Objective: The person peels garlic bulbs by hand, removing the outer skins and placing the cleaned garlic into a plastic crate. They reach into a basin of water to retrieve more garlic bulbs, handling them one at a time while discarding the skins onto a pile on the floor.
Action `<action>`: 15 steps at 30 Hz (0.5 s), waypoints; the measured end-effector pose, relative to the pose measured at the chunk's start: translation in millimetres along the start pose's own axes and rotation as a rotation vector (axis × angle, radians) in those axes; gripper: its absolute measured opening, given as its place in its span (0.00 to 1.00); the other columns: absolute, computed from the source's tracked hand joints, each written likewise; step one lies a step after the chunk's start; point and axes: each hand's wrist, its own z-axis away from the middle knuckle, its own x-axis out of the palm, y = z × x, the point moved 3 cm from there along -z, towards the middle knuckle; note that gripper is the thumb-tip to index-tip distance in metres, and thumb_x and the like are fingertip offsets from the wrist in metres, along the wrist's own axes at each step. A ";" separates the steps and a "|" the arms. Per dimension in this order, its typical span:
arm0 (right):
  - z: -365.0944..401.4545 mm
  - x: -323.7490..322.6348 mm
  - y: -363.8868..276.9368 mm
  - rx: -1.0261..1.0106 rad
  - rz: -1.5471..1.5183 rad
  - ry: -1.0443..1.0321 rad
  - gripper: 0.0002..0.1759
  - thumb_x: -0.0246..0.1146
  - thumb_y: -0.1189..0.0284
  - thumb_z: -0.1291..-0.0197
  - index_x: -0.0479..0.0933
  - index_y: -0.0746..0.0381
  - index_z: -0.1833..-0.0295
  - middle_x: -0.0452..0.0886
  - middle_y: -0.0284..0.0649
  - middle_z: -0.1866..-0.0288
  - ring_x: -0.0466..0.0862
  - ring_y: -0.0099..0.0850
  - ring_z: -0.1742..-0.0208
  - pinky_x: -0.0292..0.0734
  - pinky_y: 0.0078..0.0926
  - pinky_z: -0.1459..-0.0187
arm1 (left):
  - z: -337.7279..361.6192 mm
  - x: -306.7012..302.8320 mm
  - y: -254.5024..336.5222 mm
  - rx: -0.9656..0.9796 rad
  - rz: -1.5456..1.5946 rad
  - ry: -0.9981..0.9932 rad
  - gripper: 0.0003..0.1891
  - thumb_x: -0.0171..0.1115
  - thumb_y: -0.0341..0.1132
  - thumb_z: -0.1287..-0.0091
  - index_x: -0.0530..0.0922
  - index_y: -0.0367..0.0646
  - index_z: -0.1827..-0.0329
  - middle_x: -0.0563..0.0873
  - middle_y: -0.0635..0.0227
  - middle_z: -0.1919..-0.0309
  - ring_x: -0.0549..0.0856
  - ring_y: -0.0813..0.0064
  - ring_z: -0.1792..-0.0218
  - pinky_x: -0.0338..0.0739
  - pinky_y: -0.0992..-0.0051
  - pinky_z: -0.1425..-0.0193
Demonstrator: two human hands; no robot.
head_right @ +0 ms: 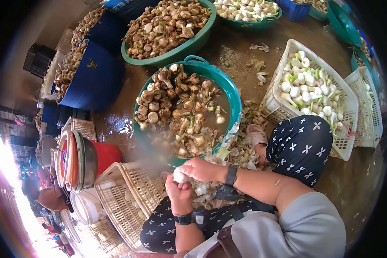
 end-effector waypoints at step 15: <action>-47.0 -129.4 17.3 0.050 -1.287 -0.023 0.50 0.57 0.44 0.44 0.44 0.67 0.29 0.61 0.61 0.35 0.72 0.47 0.40 0.72 0.47 0.46 | 14.2 25.1 15.9 0.665 -0.291 0.018 0.29 0.41 0.64 0.35 0.68 0.45 0.52 0.72 0.71 0.73 0.69 0.80 0.76 0.66 0.82 0.73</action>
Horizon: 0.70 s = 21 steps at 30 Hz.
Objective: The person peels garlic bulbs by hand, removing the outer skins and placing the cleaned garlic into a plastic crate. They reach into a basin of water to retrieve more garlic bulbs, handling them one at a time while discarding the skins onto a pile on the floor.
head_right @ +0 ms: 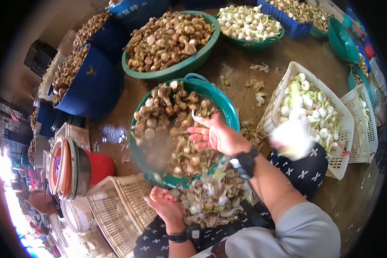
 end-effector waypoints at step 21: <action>34.6 35.4 133.2 -0.653 1.937 0.053 0.13 0.55 0.71 0.44 0.79 0.65 0.57 0.69 0.55 0.42 0.74 0.46 0.43 0.74 0.38 0.51 | -33.0 -18.7 -52.6 0.429 -1.301 -0.230 0.21 0.44 0.44 0.29 0.69 0.33 0.45 0.75 0.53 0.50 0.74 0.60 0.49 0.70 0.68 0.44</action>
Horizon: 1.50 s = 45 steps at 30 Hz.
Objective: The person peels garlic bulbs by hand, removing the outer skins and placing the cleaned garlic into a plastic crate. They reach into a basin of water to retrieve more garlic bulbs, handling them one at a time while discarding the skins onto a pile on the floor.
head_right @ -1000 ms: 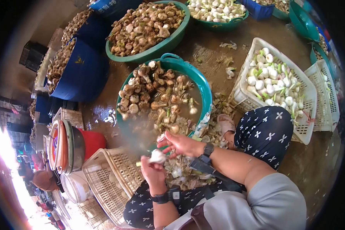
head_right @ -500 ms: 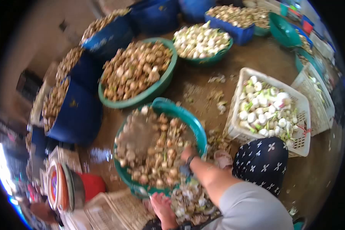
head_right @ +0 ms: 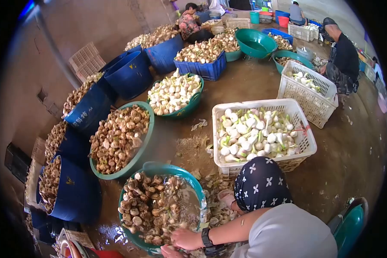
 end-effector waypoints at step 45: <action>6.2 -63.1 -14.1 0.862 -1.388 -0.283 0.12 0.57 0.68 0.36 0.78 0.65 0.54 0.80 0.27 0.64 0.74 0.14 0.67 0.70 0.15 0.66 | 56.3 -67.1 110.0 0.619 0.025 0.138 0.11 0.53 0.19 0.41 0.77 0.37 0.56 0.79 0.50 0.49 0.75 0.49 0.44 0.70 0.62 0.40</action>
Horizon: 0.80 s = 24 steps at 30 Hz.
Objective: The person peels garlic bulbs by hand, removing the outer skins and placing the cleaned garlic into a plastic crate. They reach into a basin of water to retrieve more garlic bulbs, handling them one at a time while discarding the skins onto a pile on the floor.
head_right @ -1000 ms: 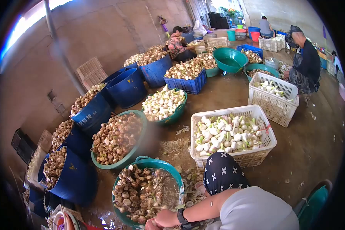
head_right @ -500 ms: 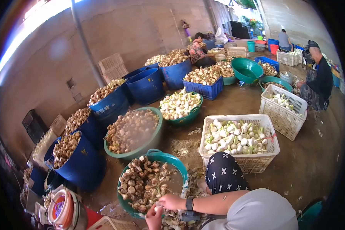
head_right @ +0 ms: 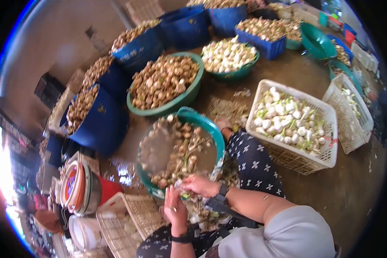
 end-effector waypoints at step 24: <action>56.5 6.8 -9.7 -0.991 1.027 -0.161 0.04 0.62 0.75 0.51 0.75 0.63 0.69 0.78 0.40 0.68 0.79 0.40 0.64 0.75 0.33 0.63 | -30.4 -24.3 -35.8 -1.122 0.817 0.091 0.10 0.58 0.40 0.34 0.75 0.41 0.66 0.79 0.72 0.77 0.76 0.84 0.82 0.72 0.83 0.80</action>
